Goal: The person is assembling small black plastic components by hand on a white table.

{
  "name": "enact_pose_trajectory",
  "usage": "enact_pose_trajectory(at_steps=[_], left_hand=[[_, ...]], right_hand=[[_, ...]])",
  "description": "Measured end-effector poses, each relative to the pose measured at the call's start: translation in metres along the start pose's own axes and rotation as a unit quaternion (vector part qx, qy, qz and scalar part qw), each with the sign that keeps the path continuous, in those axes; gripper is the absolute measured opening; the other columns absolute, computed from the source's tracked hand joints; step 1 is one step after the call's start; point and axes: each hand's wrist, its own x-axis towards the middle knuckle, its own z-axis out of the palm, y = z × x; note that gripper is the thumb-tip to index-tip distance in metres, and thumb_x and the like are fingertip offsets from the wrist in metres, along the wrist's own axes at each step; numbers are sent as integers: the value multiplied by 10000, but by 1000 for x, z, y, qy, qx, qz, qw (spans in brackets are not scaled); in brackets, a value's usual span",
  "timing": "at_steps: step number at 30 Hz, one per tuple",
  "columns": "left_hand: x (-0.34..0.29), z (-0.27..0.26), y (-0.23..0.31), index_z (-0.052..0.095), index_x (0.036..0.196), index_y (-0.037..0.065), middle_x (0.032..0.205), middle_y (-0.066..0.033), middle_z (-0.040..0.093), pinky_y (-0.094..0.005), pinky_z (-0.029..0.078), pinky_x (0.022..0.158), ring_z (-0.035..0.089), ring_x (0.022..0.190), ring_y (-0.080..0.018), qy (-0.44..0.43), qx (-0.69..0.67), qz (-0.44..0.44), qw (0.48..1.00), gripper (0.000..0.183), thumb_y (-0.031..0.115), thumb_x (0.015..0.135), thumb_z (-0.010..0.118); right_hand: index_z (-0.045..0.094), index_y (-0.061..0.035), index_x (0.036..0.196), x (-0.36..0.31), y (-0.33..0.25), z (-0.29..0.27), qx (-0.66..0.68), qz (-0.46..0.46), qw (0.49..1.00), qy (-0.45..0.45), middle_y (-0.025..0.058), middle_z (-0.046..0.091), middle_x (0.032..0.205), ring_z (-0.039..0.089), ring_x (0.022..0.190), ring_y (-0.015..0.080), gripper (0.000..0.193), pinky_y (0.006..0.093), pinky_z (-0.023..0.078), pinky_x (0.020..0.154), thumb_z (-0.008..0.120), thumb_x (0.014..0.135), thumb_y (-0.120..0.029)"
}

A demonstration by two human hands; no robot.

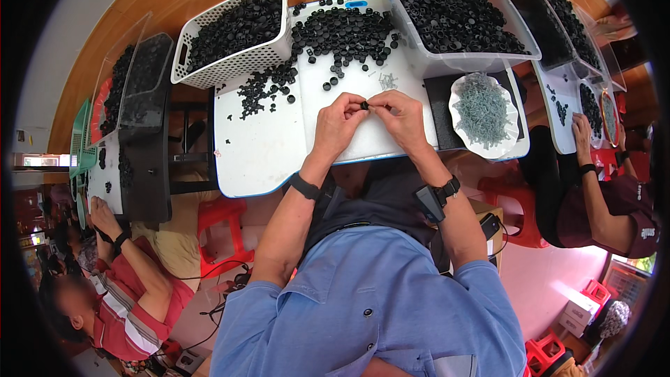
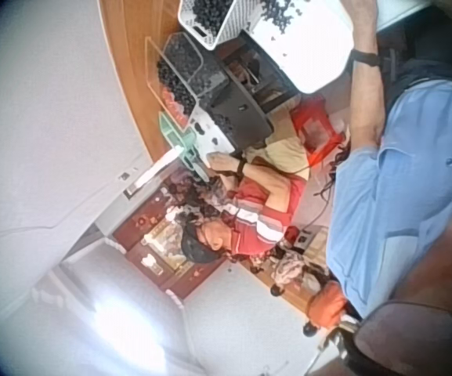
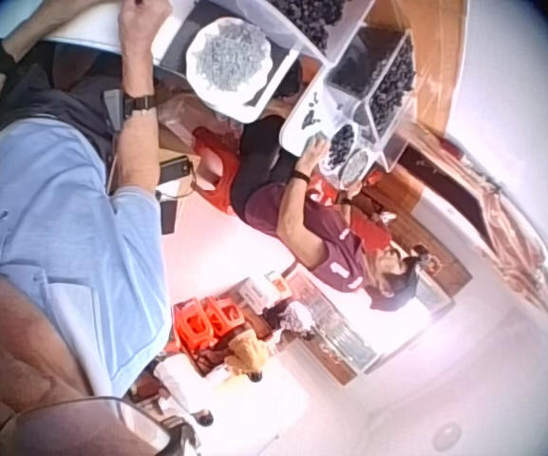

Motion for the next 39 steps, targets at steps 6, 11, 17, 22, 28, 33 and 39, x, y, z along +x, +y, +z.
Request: enact_pose_trajectory(at_steps=[6,11,17,22,28,33,39], left_hand=[[0,0,0,711,1087,8,905,-90,779,-270,562,726,720,788,-131,5,3,8,1000,230,114,899,789],[-1,-1,1,712,1087,8,904,-90,778,-271,564,736,724,801,-133,2,2,5,1000,229,113,899,790],[-2,1,1,702,1085,6,912,-113,779,-285,577,737,748,811,-175,2,-6,17,1000,221,108,902,772],[-2,0,0,710,1089,4,916,-95,779,-272,567,745,732,816,-139,3,-8,13,1000,217,97,905,779],[-2,0,0,707,1085,-1,918,-96,780,-277,571,750,736,819,-141,2,-9,19,1000,213,88,903,776],[-2,-1,0,697,1080,6,912,-124,775,-301,588,749,759,821,-199,4,-1,15,1000,219,105,898,770],[0,-4,7,709,1135,2,959,-91,779,-275,573,820,731,887,-129,-28,-20,-30,999,237,55,908,752]], right_hand=[[774,-11,934,-1,-1,2,-25,-38,999,7,107,757,894,730,773,221,122,316,565,663,731,831,38],[770,-10,929,-1,-1,1,-33,-52,998,9,105,758,896,732,777,230,116,319,564,662,728,831,38],[766,-8,925,-2,-2,0,-27,-49,998,8,105,760,903,736,789,234,119,321,567,670,726,828,48],[766,-8,928,-2,-2,1,-41,-57,998,6,110,760,903,738,793,243,123,327,570,673,728,826,51],[769,-12,937,-2,-3,1,-48,-68,997,2,116,756,896,735,785,253,131,332,571,674,733,825,48],[770,-18,948,-3,-7,2,-62,-79,995,0,117,748,880,730,768,257,134,332,570,672,747,826,34],[756,-21,971,-4,-7,3,-81,-100,992,1,120,744,888,730,766,260,144,339,575,683,747,835,24]])
